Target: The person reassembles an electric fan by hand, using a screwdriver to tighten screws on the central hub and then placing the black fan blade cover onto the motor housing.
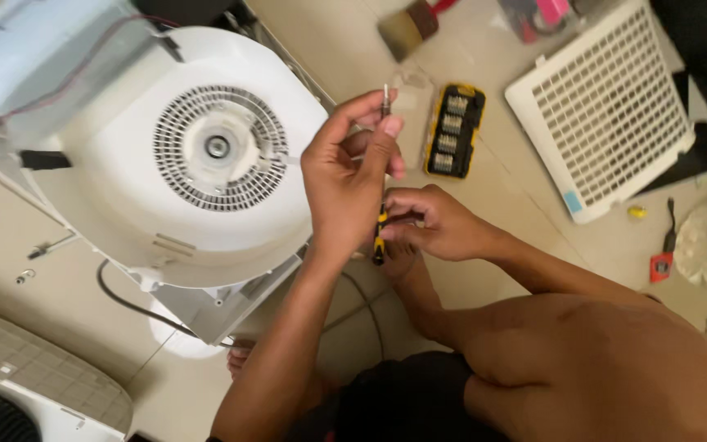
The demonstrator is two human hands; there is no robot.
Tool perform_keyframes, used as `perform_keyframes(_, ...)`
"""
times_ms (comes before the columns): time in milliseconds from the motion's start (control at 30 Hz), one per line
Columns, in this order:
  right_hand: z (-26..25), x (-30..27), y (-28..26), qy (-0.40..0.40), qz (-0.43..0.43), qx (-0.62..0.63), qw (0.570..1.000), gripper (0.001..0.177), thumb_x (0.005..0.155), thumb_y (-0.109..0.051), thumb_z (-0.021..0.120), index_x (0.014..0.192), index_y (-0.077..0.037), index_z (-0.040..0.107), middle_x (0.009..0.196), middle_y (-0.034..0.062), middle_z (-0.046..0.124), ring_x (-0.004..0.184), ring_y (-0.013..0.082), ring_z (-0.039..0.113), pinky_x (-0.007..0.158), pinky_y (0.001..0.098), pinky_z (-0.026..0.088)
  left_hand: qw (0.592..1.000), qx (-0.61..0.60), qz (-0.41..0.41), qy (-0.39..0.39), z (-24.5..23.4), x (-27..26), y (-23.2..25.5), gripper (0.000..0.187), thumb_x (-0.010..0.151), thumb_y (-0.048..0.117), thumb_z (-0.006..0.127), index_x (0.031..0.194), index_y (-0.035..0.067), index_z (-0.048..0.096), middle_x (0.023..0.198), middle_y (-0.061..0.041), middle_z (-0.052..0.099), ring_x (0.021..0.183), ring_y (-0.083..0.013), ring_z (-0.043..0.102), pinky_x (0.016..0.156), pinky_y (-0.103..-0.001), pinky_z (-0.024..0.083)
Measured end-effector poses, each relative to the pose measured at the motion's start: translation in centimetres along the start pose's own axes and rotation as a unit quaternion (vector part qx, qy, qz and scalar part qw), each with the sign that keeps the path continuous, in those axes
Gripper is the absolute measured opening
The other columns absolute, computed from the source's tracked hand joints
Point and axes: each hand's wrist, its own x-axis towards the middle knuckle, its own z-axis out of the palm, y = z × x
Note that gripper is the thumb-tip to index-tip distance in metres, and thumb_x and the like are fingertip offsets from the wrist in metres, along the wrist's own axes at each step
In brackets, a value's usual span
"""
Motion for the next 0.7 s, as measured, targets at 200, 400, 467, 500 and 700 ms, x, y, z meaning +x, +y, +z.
perform_keyframes(200, -2.8, -4.3, 5.8, 0.024, 0.020, -0.076, 0.997, 0.023, 0.093, -0.010, 0.070, 0.114, -0.002, 0.070, 0.098, 0.0065, 0.077, 0.089, 0.0131, 0.073, 0.082, 0.0312, 0.058, 0.991, 0.015, -0.132, -0.005, 1.9, -1.9, -8.7, 0.027, 0.102, 0.010, 0.068, 0.126, -0.003, 0.065, 0.098, -0.003, 0.062, 0.061, -0.0046, 0.055, 0.048, -0.021, 0.043)
perform_keyframes(400, -9.6, -3.1, 10.5, 0.206, 0.109, 0.192, 0.953, 0.021, 0.098, -0.013, 0.066, 0.115, 0.000, 0.069, 0.098, 0.0066, 0.074, 0.085, 0.0143, 0.071, 0.078, 0.0302, 0.061, 0.978, 0.060, -0.202, -0.002, 4.6, -0.9, -13.7, 0.025, 0.099, 0.010, 0.068, 0.120, -0.003, 0.065, 0.096, -0.002, 0.064, 0.061, -0.0059, 0.061, 0.048, -0.022, 0.051)
perform_keyframes(467, -11.1, -2.2, 12.0, 0.245, 0.095, 0.254, 0.931, 0.020, 0.099, -0.013, 0.066, 0.114, 0.000, 0.070, 0.097, 0.0068, 0.074, 0.082, 0.0144, 0.071, 0.076, 0.0305, 0.062, 0.973, 0.089, -0.214, -0.019, 5.6, 0.3, -15.1, 0.023, 0.098, 0.008, 0.069, 0.119, -0.003, 0.068, 0.093, -0.004, 0.067, 0.063, -0.0066, 0.062, 0.050, -0.023, 0.053)
perform_keyframes(500, -11.5, -1.7, 12.8, 0.261, 0.076, 0.268, 0.924, 0.019, 0.100, -0.013, 0.067, 0.112, 0.001, 0.070, 0.097, 0.0072, 0.073, 0.081, 0.0146, 0.070, 0.075, 0.0309, 0.061, 0.972, 0.084, -0.217, -0.014, 6.0, 0.8, -15.8, 0.023, 0.098, 0.007, 0.069, 0.119, -0.003, 0.068, 0.094, -0.005, 0.067, 0.065, -0.0067, 0.063, 0.051, -0.023, 0.054)
perform_keyframes(700, -14.1, -0.5, 16.4, 0.312, 0.098, 0.348, 0.879, 0.012, 0.100, -0.010, 0.070, 0.103, 0.001, 0.072, 0.092, 0.0074, 0.073, 0.078, 0.0143, 0.069, 0.072, 0.0306, 0.060, 0.960, 0.112, -0.255, -0.004, 7.9, 4.3, -19.5, 0.018, 0.095, 0.003, 0.071, 0.111, -0.004, 0.066, 0.094, -0.008, 0.070, 0.071, -0.0102, 0.070, 0.057, -0.025, 0.060)
